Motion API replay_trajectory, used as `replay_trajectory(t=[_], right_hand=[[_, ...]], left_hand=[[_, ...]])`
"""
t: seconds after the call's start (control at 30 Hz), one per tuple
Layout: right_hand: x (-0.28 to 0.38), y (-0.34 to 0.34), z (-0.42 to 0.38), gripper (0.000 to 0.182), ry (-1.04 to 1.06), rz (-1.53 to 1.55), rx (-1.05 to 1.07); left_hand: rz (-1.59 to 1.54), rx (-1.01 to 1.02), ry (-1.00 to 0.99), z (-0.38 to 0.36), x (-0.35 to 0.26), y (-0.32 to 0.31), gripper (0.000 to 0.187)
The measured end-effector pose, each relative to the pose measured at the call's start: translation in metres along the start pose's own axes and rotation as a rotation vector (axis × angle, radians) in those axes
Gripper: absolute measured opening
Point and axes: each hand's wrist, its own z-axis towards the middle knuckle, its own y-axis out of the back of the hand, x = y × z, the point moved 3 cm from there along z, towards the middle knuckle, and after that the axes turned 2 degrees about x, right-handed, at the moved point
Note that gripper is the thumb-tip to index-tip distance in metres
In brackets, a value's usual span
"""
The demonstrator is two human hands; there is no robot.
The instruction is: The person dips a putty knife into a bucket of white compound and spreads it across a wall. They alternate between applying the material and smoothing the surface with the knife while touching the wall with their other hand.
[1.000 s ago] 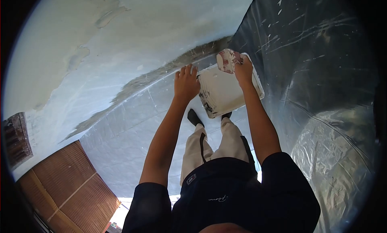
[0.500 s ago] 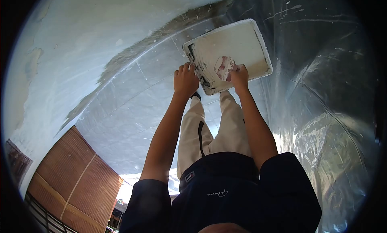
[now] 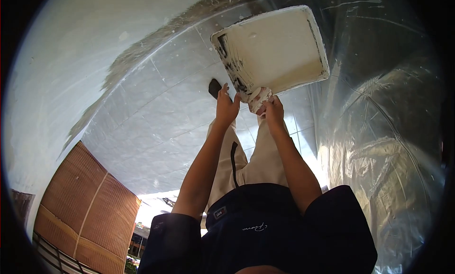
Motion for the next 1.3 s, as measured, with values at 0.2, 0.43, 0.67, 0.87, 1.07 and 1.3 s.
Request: replay_trajectory(t=[0.2, 0.43, 0.67, 0.87, 1.07, 1.3], right_hand=[[-0.007, -0.006, -0.017, 0.011, -0.005, 0.100, -0.013], [-0.037, -0.017, 0.015, 0.013, 0.148, -0.024, -0.091], [-0.043, -0.018, 0.010, 0.016, 0.232, -0.125, -0.154], [-0.047, -0.014, 0.005, 0.017, 0.290, -0.315, -0.253], [-0.063, -0.014, 0.010, 0.018, 0.296, -0.287, -0.290], [-0.072, -0.016, 0.015, 0.014, 0.280, -0.248, -0.304]], left_hand=[[-0.156, -0.001, 0.027, 0.009, 0.009, 0.002, 0.063], [-0.220, 0.036, 0.069, 0.016, 0.010, -0.005, 0.064], [-0.246, 0.061, 0.008, 0.018, 0.005, -0.009, 0.060], [-0.208, 0.041, -0.015, 0.020, -0.001, -0.003, 0.058], [-0.205, 0.067, -0.110, 0.022, 0.003, -0.006, 0.057], [-0.271, 0.075, -0.061, 0.026, 0.001, -0.005, 0.057]])
